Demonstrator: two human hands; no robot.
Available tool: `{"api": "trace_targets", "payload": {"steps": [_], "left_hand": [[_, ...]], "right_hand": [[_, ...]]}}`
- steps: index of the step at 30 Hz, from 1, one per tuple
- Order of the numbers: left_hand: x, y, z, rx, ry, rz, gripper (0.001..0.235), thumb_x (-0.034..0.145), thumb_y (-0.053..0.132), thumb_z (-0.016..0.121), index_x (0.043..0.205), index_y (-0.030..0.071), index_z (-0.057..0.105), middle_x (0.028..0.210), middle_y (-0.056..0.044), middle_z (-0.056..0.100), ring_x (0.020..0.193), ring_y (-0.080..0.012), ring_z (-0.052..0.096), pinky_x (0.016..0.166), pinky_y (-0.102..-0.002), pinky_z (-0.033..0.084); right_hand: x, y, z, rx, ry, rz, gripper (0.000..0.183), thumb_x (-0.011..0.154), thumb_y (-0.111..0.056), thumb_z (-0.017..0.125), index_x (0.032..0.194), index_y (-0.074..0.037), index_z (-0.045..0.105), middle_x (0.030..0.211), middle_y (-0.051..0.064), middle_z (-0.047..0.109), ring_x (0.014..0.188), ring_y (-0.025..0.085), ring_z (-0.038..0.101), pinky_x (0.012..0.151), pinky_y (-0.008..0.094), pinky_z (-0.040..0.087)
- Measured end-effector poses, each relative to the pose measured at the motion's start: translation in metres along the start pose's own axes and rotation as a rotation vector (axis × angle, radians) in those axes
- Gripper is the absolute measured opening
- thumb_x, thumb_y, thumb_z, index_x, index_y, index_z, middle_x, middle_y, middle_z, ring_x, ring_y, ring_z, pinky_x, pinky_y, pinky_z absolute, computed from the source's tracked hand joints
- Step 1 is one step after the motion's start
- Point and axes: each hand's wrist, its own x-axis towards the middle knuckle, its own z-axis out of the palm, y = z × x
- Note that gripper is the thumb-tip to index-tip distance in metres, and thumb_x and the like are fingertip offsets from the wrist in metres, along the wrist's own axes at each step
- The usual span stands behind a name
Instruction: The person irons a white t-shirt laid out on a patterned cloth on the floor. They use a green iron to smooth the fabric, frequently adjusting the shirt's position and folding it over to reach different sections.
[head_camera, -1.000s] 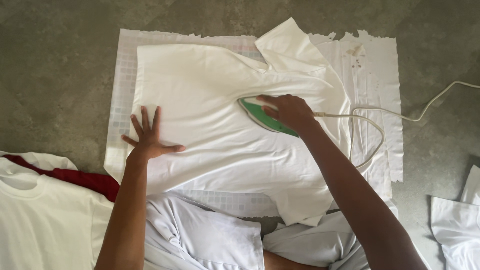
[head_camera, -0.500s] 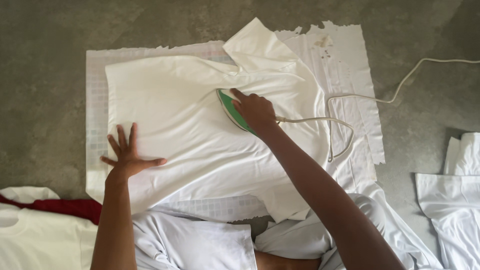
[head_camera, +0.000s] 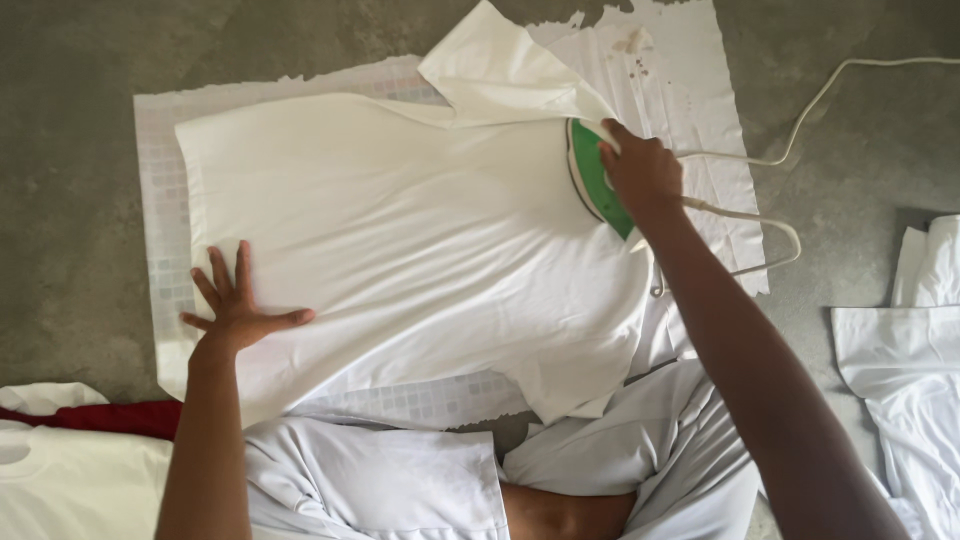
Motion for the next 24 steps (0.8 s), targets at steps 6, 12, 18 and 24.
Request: {"api": "trace_targets", "payload": {"steps": [6, 12, 18, 24], "left_hand": [[0.028, -0.004, 0.016, -0.104, 0.180, 0.017, 0.114, 0.072, 0.078, 0.060, 0.168, 0.033, 0.017, 0.179, -0.003, -0.008, 0.161, -0.0376, -0.017, 0.119, -0.075, -0.012], [0.127, 0.048, 0.088, -0.063, 0.735, 0.743, 0.065, 0.093, 0.034, 0.072, 0.152, 0.017, 0.051, 0.161, -0.014, 0.046, 0.150, -0.0443, 0.036, 0.101, -0.082, 0.031], [0.123, 0.222, 0.097, 0.227, 0.517, 0.873, 0.059, 0.097, 0.038, 0.059, 0.152, 0.018, 0.051, 0.167, -0.005, 0.044, 0.147, -0.0342, 0.044, 0.098, -0.061, 0.042], [0.154, 0.317, 0.115, 0.191, 0.788, 0.689, 0.075, 0.095, 0.030, 0.077, 0.157, 0.012, 0.041, 0.157, -0.009, 0.051, 0.117, -0.0277, 0.065, 0.065, -0.037, 0.060]], "right_hand": [[-0.048, 0.034, -0.049, 0.168, -0.023, -0.072, 0.045, 0.109, -0.035, 0.056, 0.152, -0.022, 0.061, 0.100, 0.025, 0.076, 0.089, 0.048, 0.071, 0.078, 0.062, 0.055], [-0.079, 0.059, -0.067, 0.352, 0.058, -0.018, 0.052, 0.105, -0.041, 0.054, 0.150, -0.016, 0.064, 0.144, 0.008, 0.067, 0.125, 0.036, 0.063, 0.106, 0.048, 0.046], [-0.107, 0.043, -0.065, 0.563, 0.296, 0.011, 0.044, 0.109, -0.021, 0.068, 0.147, -0.001, 0.070, 0.121, 0.014, 0.078, 0.079, 0.016, 0.067, 0.064, 0.032, 0.054], [-0.121, 0.025, -0.065, 0.726, 0.284, 0.020, 0.041, 0.107, -0.017, 0.072, 0.145, -0.003, 0.069, 0.123, 0.009, 0.076, 0.071, 0.010, 0.060, 0.055, 0.025, 0.049]]}}
